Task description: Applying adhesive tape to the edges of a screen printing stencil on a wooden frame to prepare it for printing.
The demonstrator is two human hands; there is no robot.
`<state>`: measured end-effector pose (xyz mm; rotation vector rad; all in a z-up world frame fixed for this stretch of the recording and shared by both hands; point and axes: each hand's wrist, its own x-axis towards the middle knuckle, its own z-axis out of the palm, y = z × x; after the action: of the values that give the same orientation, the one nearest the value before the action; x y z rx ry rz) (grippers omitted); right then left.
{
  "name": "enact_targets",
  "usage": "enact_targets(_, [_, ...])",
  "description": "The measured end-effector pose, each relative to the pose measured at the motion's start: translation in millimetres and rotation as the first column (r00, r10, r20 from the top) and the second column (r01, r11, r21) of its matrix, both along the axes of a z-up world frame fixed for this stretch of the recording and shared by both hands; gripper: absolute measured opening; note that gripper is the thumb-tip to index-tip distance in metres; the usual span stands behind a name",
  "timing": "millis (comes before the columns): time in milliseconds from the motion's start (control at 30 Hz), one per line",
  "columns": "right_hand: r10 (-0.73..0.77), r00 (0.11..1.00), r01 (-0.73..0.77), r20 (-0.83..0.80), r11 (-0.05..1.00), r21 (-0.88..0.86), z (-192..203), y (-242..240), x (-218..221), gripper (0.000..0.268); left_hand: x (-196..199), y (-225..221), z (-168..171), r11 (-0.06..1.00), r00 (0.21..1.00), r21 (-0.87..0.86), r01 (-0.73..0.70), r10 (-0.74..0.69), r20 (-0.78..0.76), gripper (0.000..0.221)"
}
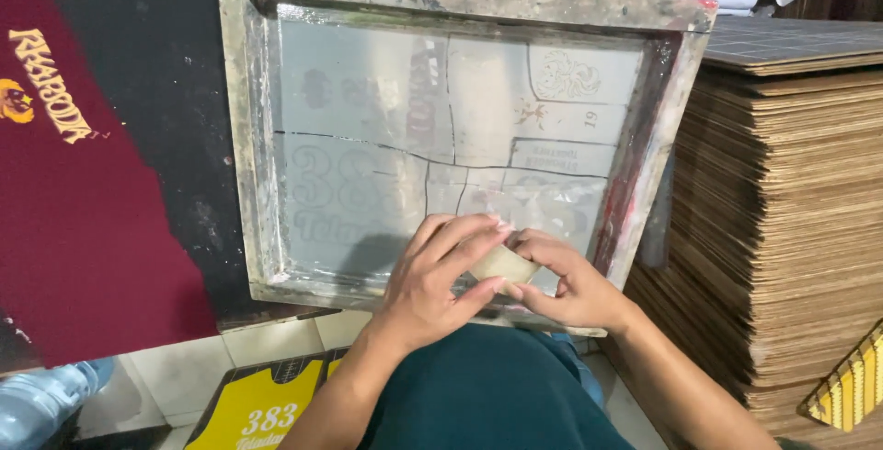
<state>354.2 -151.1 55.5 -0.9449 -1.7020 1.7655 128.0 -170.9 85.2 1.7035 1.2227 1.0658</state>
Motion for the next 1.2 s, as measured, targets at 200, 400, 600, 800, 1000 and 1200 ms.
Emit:
enact_targets(200, [0.125,0.985,-0.146,-0.121,0.973,-0.180,21,3,-10,0.009,-29,4,1,0.956,0.967,-0.207,0.207,-0.168,0.190,0.010])
enact_targets(400, [0.154,0.972,-0.196,-0.177,0.948,-0.251,19,-15,-24,0.009,-46,-9,-11,0.909,0.906,-0.331,0.253,-0.102,0.411,0.007])
enact_targets(600, [0.223,0.975,-0.221,0.011,0.972,-0.084,50,-4,-52,0.021,-76,-14,-7,0.925,0.926,-0.292,0.243,-0.131,0.355,0.006])
enact_targets(800, [0.211,0.733,-0.481,0.647,0.834,0.272,55,5,-69,0.030,-76,-29,-41,1.000,0.977,-0.012,0.001,-0.004,-0.214,0.019])
enact_targets(1000, [0.125,0.876,-0.328,0.466,0.864,0.383,52,0,-77,0.027,-78,-36,-23,0.993,0.994,-0.033,-0.113,0.112,-0.012,0.011])
enact_targets(1200, [0.063,0.911,-0.248,0.407,0.873,0.421,49,-5,-78,0.027,-73,-37,-20,0.974,0.965,-0.066,-0.217,0.225,0.136,0.013])
